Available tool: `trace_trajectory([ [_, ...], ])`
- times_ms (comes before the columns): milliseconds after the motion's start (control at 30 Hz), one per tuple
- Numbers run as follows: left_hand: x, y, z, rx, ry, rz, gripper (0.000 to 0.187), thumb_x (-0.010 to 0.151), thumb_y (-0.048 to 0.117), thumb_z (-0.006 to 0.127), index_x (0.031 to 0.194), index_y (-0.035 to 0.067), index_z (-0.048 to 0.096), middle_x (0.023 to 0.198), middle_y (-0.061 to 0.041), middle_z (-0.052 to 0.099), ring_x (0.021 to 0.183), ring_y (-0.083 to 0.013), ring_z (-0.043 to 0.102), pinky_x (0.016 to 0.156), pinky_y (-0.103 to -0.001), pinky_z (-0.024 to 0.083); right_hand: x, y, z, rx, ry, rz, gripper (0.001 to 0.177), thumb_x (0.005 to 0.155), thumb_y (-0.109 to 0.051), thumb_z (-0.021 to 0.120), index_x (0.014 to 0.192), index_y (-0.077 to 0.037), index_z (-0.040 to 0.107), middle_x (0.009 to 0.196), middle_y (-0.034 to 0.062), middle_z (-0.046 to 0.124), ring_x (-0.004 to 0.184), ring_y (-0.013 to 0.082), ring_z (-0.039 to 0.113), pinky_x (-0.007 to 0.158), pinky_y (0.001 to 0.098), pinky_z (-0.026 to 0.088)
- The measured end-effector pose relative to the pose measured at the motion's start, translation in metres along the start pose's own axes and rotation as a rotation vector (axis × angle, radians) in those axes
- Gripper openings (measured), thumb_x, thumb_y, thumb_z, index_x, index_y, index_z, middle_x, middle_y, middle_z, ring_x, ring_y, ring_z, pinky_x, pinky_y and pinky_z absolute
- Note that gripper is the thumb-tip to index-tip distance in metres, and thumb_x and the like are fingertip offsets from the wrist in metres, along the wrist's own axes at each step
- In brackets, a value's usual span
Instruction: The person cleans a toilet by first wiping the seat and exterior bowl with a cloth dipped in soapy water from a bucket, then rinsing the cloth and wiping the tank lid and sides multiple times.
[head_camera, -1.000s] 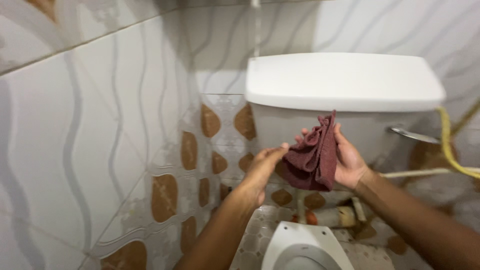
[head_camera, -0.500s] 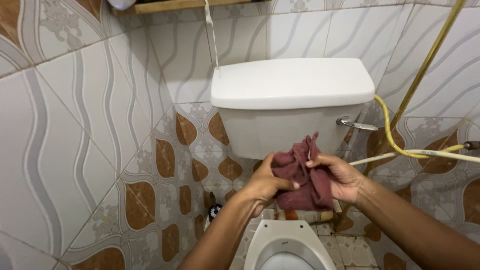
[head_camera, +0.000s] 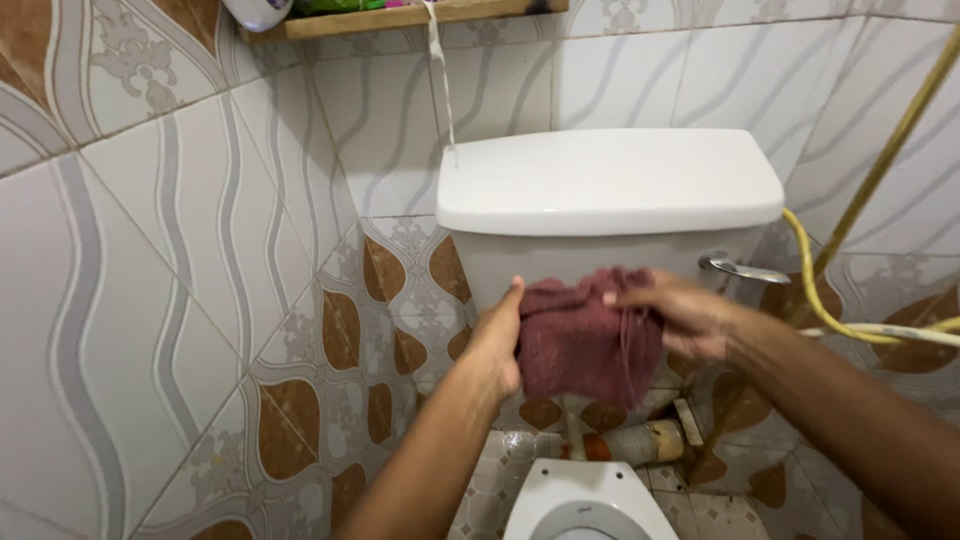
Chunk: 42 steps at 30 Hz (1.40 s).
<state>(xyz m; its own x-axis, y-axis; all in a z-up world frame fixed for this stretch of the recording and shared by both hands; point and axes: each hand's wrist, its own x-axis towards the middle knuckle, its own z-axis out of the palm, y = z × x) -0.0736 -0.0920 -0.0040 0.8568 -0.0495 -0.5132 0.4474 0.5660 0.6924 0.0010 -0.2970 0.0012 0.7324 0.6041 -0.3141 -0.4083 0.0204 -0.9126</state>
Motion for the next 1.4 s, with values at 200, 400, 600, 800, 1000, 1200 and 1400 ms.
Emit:
trace_trajectory([
  [200,0.076,0.079,-0.002,-0.006,-0.219,0.095,0.071,0.094,0.062,0.048,0.136,0.005,0.056,0.135,-0.016,0.066,0.122,-0.0265,0.065,0.102,-0.048,0.048,0.076,-0.071,-0.025,-0.021,0.093,-0.153,0.029,0.092,-0.005,0.061,0.12,0.001,0.055,0.116,0.0179,0.064,0.104,0.023,0.067,0.098,0.0353,0.06],
  [400,0.186,0.145,-0.002,-0.161,-0.488,0.306,0.069,0.101,0.037,0.071,0.14,-0.012,0.044,0.15,-0.028,0.046,0.139,-0.0344,0.052,0.125,-0.043,0.041,0.159,-0.124,-0.082,-0.244,0.323,-0.356,0.033,0.097,-0.012,0.062,0.126,-0.001,0.052,0.118,0.0116,0.061,0.104,0.0216,0.061,0.094,0.0378,0.057],
  [600,0.183,0.13,-0.018,0.129,-0.177,0.478,0.06,0.09,0.031,0.067,0.142,0.008,0.049,0.143,-0.013,0.052,0.13,-0.0248,0.047,0.111,-0.041,0.037,0.173,-0.093,-0.053,-1.649,0.705,-0.541,0.065,0.096,-0.055,0.057,0.147,-0.014,0.054,0.144,0.0159,0.058,0.134,0.0351,0.055,0.111,0.0543,0.044],
  [800,0.13,0.127,-0.077,0.049,-0.073,0.552,0.046,0.097,0.026,0.056,0.135,0.001,0.055,0.134,-0.016,0.06,0.128,-0.0308,0.058,0.106,-0.042,0.053,0.153,-0.082,-0.035,-1.865,0.516,-0.497,0.085,0.089,-0.08,0.021,0.147,-0.024,0.049,0.163,0.008,0.033,0.147,0.0354,0.037,0.107,0.0651,0.038],
  [1000,0.101,0.126,-0.09,0.078,0.038,0.456,0.044,0.099,0.025,0.047,0.136,0.001,0.054,0.134,-0.016,0.064,0.123,-0.028,0.062,0.103,-0.039,0.054,0.14,-0.113,-0.185,-1.753,0.831,-0.004,0.081,0.09,-0.078,0.01,0.155,-0.038,0.037,0.168,0.0137,0.015,0.15,0.0439,0.025,0.115,0.0711,0.027],
  [1200,0.083,0.125,-0.092,0.074,-0.005,0.455,0.045,0.1,0.026,0.048,0.138,0.001,0.05,0.134,-0.016,0.063,0.123,-0.0277,0.062,0.102,-0.039,0.054,0.189,-0.115,-0.296,-1.433,1.223,0.167,0.09,0.089,-0.086,0.026,0.16,-0.03,0.033,0.164,0.0256,0.019,0.144,0.0542,0.025,0.108,0.0745,0.028],
  [1400,0.07,0.131,-0.107,0.084,0.017,0.483,0.044,0.102,0.024,0.042,0.138,0.001,0.05,0.133,-0.017,0.065,0.119,-0.0265,0.064,0.1,-0.037,0.055,0.152,-0.129,-0.109,-1.588,0.997,0.101,0.069,0.096,-0.073,0.023,0.153,-0.038,0.042,0.166,0.014,0.022,0.148,0.0453,0.024,0.112,0.0762,0.022],
])
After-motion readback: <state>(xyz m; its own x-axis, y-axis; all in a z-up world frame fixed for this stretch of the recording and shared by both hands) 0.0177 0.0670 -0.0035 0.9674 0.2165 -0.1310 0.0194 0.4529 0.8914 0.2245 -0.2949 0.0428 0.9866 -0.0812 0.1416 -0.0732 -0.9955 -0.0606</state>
